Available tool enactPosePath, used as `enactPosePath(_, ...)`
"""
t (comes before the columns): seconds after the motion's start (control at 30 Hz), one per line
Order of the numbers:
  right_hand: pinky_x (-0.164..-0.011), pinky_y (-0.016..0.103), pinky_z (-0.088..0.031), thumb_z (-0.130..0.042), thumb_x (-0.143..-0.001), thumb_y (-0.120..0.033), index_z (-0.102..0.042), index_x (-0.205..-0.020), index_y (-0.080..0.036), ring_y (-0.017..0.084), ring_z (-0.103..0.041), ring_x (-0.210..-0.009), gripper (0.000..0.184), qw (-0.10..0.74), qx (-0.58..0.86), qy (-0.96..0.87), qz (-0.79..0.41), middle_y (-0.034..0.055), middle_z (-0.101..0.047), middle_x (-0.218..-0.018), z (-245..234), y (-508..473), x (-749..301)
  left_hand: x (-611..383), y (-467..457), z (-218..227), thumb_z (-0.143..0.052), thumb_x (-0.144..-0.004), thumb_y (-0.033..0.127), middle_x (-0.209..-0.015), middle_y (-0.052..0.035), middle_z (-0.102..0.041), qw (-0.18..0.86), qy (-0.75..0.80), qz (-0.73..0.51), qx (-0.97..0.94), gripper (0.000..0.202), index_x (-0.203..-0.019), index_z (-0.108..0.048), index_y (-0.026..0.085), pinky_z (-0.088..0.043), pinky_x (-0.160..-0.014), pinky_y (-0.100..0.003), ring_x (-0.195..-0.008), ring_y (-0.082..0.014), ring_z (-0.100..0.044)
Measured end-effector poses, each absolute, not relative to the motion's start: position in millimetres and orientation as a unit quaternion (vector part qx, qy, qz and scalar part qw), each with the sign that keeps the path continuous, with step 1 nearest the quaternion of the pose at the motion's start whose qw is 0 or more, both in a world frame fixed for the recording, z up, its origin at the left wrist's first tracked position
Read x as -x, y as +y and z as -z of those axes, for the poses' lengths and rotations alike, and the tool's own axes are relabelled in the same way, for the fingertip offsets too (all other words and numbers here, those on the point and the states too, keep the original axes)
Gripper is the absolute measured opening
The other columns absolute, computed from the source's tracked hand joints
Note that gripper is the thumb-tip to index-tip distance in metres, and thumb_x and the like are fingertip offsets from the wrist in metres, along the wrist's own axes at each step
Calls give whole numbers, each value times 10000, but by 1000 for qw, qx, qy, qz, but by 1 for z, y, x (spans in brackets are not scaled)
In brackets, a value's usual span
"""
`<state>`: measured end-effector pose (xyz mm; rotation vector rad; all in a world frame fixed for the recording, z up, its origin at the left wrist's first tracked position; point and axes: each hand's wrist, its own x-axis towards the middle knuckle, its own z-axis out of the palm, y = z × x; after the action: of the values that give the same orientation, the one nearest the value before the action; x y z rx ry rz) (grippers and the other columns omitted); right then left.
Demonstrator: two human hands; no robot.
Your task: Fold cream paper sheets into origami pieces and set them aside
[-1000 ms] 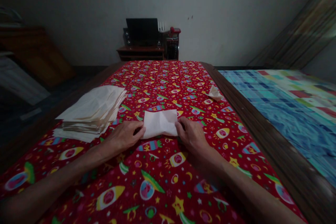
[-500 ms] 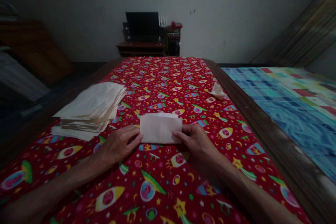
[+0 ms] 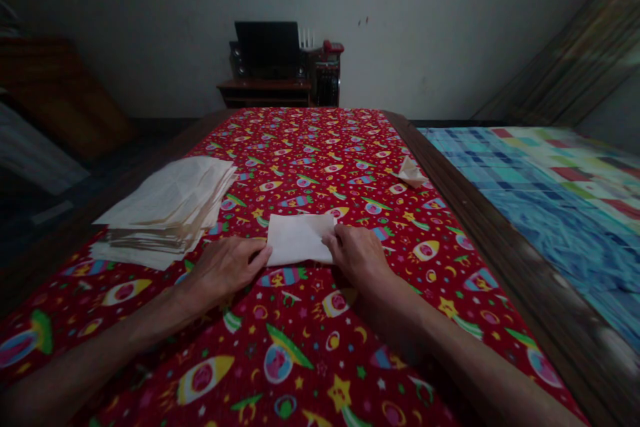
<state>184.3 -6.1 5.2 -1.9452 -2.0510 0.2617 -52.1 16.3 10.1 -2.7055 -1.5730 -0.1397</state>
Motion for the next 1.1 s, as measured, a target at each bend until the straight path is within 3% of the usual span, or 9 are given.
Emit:
enactPosePath(0.17,-496,239,-210,-460,-883,-359,-564,-644,-175,101,-398,-479,319,163,686,-703,-94,-6,-506,-533,-7,-1,-184,50,23,-16,-391,-908,376,-657,-41,-687,-29,-531,53,845,393,-685,-668,209,-239,-528,-275,-628,-186,-622)
enactPosePath(0.33,-505,233,-222,-459,-888,-355,-537,-633,-172,100,-398,-483,323,192,690,-689,-108,-8,-496,-535,-5,-7,-182,51,24,-11,-437,-892,317,-756,-26,-692,-67,-526,135,837,295,-718,-638,190,-312,-587,-251,-692,-158,-620)
enactPosePath(0.63,-510,248,-201,-460,-873,-361,-543,-616,-176,97,-361,-484,328,138,694,-704,-62,-6,-493,-527,-8,-7,-182,51,27,-9,-485,-856,323,-720,-16,-685,-33,-530,82,844,246,-689,-627,212,-291,-550,-271,-682,-189,-622)
enactPosePath(0.77,-510,246,-204,-448,-878,-362,-545,-605,-176,94,-357,-481,345,140,690,-707,-63,-11,-486,-517,-7,-7,-183,57,30,-18,-471,-883,322,-707,-11,-663,-10,-521,111,846,262,-693,-608,206,-349,-569,-271,-669,-176,-606)
enactPosePath(0.93,-507,246,-208,-449,-883,-365,-574,-640,-176,97,-379,-483,333,135,686,-712,-64,-3,-525,-540,-6,-7,-184,54,23,-34,-374,-946,273,-976,-73,-661,60,-417,222,879,270,-971,-616,156,-453,-831,-328,-931,-206,-598)
enactPosePath(1.03,-503,245,-210,-442,-889,-368,-595,-669,-174,103,-409,-490,331,131,684,-714,-62,8,-556,-564,-5,-7,-184,42,10,-26,-360,-956,234,-1320,-86,-540,32,-289,206,934,356,-1277,-487,147,-365,-1047,-368,-1229,-204,-473)
enactPosePath(1.1,-501,246,-210,-438,-893,-374,-603,-672,-172,108,-422,-493,342,131,685,-715,-54,16,-570,-571,-4,-7,-185,35,3,-15,-374,-955,257,-1439,-66,-425,19,-239,154,959,413,-1358,-407,172,-284,-1114,-423,-1336,-220,-362)
